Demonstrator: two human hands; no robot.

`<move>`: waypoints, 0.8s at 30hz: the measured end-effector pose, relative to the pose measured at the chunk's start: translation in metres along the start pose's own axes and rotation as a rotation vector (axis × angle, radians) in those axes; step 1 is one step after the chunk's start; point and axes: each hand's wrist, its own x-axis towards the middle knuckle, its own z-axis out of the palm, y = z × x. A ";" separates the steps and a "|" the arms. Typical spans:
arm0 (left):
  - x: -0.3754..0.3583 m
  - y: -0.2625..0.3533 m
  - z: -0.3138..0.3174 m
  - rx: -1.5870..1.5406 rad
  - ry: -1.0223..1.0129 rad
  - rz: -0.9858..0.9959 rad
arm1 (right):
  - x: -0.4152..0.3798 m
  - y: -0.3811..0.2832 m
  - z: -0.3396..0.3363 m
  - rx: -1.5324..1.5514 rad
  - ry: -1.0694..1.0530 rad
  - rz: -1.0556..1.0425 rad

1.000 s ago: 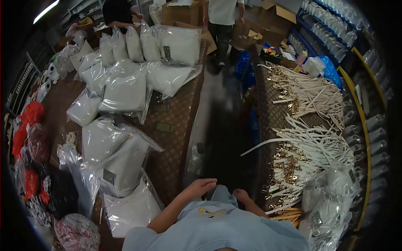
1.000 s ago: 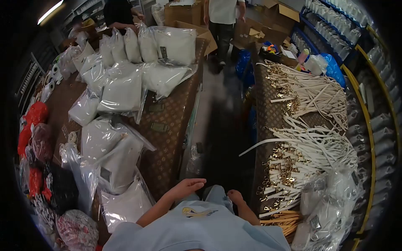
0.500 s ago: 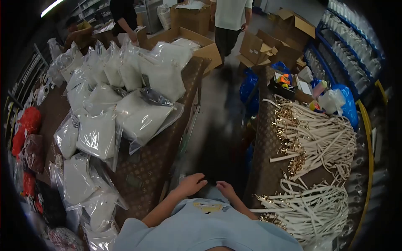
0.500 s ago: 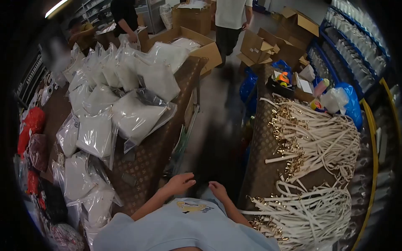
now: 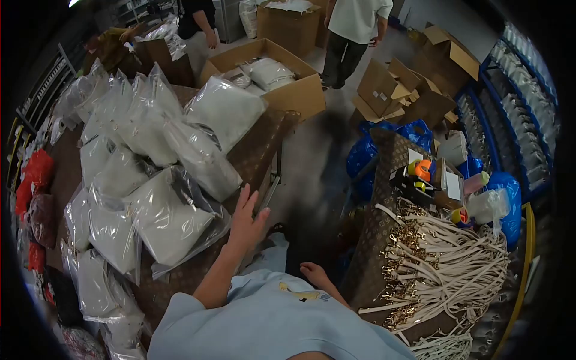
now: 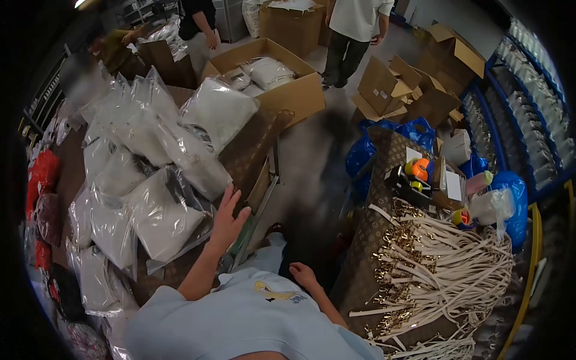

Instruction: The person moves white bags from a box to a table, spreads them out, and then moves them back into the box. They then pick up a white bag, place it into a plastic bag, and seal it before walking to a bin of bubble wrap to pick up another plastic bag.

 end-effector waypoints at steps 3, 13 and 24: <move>0.082 -0.026 0.017 -0.043 0.110 0.045 | 0.051 -0.021 -0.041 -0.026 0.063 0.024; 0.235 -0.110 0.029 0.013 0.618 -0.334 | 0.181 -0.087 -0.134 0.220 0.066 0.108; 0.269 -0.178 0.050 0.413 0.870 -0.904 | 0.357 -0.136 -0.241 -0.343 -0.223 -0.188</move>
